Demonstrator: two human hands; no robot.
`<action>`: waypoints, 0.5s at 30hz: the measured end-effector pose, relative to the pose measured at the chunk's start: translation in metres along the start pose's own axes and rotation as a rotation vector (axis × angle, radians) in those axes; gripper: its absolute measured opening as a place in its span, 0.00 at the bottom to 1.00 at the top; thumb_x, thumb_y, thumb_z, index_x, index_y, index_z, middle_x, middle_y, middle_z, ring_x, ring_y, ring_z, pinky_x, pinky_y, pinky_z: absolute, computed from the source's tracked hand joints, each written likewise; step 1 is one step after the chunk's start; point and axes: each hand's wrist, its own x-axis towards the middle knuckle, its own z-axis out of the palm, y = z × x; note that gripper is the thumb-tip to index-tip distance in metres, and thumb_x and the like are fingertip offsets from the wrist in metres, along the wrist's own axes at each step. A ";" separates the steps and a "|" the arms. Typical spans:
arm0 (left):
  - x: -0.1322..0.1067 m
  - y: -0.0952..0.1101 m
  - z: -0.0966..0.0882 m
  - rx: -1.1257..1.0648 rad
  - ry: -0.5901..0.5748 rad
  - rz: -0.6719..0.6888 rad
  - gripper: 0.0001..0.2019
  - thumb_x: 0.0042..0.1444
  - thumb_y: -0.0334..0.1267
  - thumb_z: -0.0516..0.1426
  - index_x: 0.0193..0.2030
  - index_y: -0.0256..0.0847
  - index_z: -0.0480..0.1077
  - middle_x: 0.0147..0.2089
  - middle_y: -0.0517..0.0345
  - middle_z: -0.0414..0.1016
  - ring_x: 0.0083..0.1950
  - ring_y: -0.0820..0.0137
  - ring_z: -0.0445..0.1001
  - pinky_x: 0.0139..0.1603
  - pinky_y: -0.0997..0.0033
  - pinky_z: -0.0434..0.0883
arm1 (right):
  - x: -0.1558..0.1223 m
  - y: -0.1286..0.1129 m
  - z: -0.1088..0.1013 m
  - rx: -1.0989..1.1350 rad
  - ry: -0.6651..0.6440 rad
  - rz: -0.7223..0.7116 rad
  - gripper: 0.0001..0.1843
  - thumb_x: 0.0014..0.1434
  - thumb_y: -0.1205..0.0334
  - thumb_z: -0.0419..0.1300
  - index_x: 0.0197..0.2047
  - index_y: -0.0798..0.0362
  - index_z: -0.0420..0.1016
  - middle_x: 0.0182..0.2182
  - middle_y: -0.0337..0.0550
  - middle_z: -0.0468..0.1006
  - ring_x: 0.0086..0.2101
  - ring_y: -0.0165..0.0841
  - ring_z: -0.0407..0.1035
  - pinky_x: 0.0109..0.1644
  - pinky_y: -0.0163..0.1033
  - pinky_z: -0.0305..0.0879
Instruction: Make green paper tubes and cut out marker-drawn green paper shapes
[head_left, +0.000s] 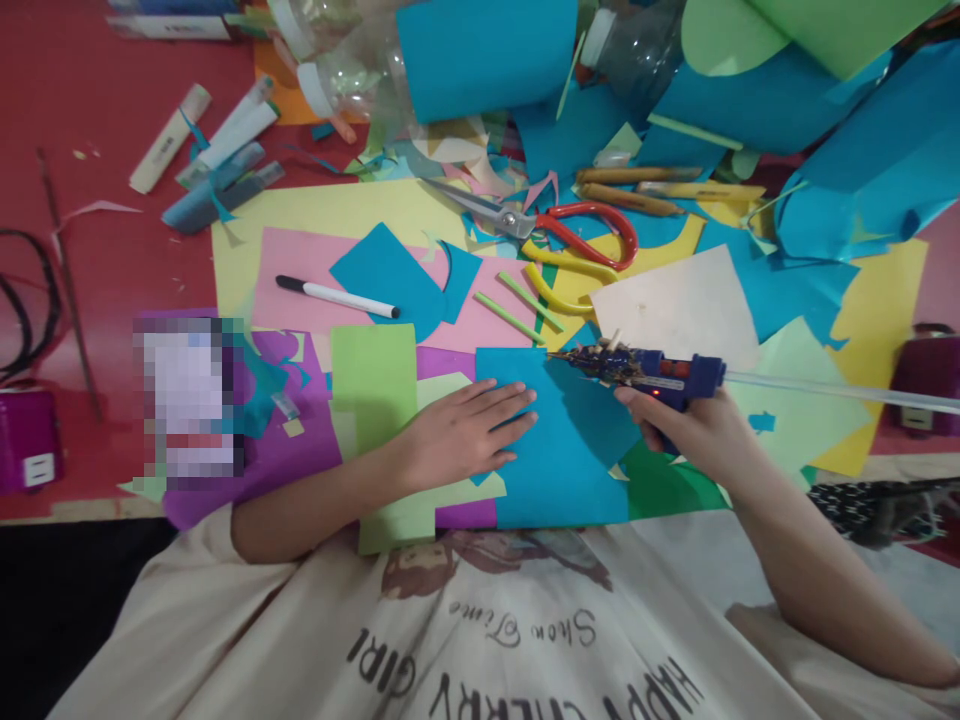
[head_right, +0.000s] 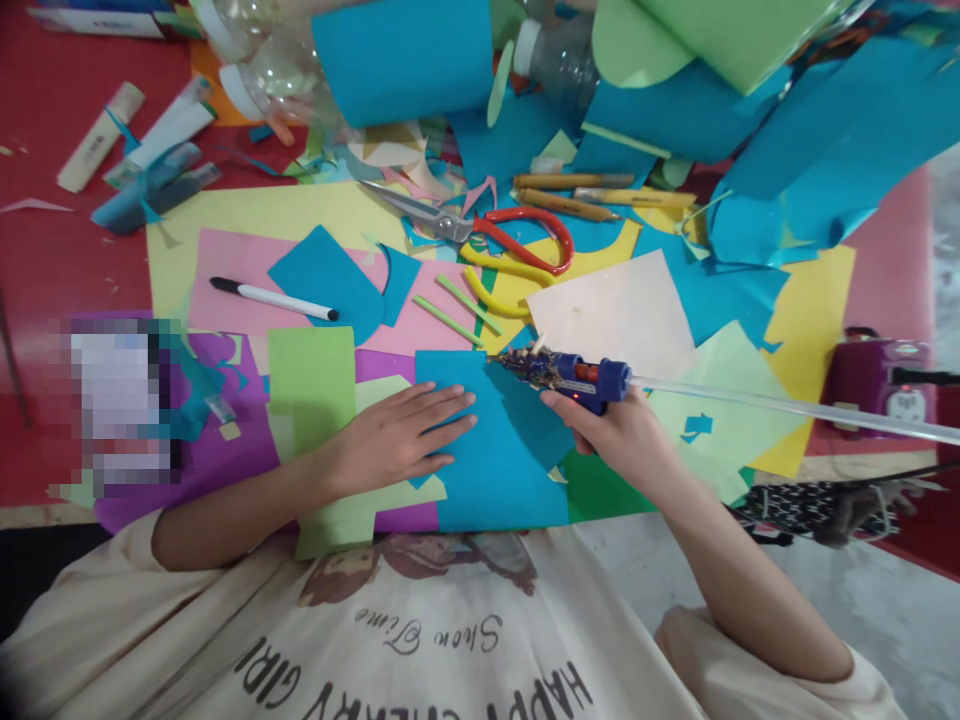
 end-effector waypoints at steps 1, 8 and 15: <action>0.000 0.000 0.000 -0.004 -0.002 0.000 0.20 0.66 0.43 0.49 0.62 0.39 0.65 0.67 0.52 0.65 0.68 0.65 0.62 0.68 0.63 0.58 | -0.001 -0.001 -0.001 0.019 0.005 0.018 0.25 0.50 0.42 0.64 0.16 0.51 0.64 0.09 0.38 0.65 0.12 0.28 0.59 0.17 0.35 0.55; 0.000 0.000 0.002 0.047 0.014 0.005 0.20 0.68 0.44 0.46 0.62 0.40 0.64 0.67 0.55 0.65 0.68 0.66 0.63 0.67 0.63 0.59 | 0.000 0.000 -0.029 0.335 -0.062 0.050 0.19 0.47 0.46 0.67 0.29 0.56 0.76 0.14 0.43 0.70 0.13 0.30 0.61 0.17 0.38 0.54; 0.000 -0.001 0.001 0.048 0.018 0.010 0.20 0.67 0.43 0.46 0.62 0.40 0.65 0.67 0.55 0.65 0.67 0.66 0.63 0.66 0.63 0.61 | 0.016 0.015 -0.068 0.331 0.327 0.079 0.11 0.42 0.56 0.66 0.24 0.52 0.71 0.21 0.45 0.73 0.19 0.32 0.68 0.25 0.41 0.62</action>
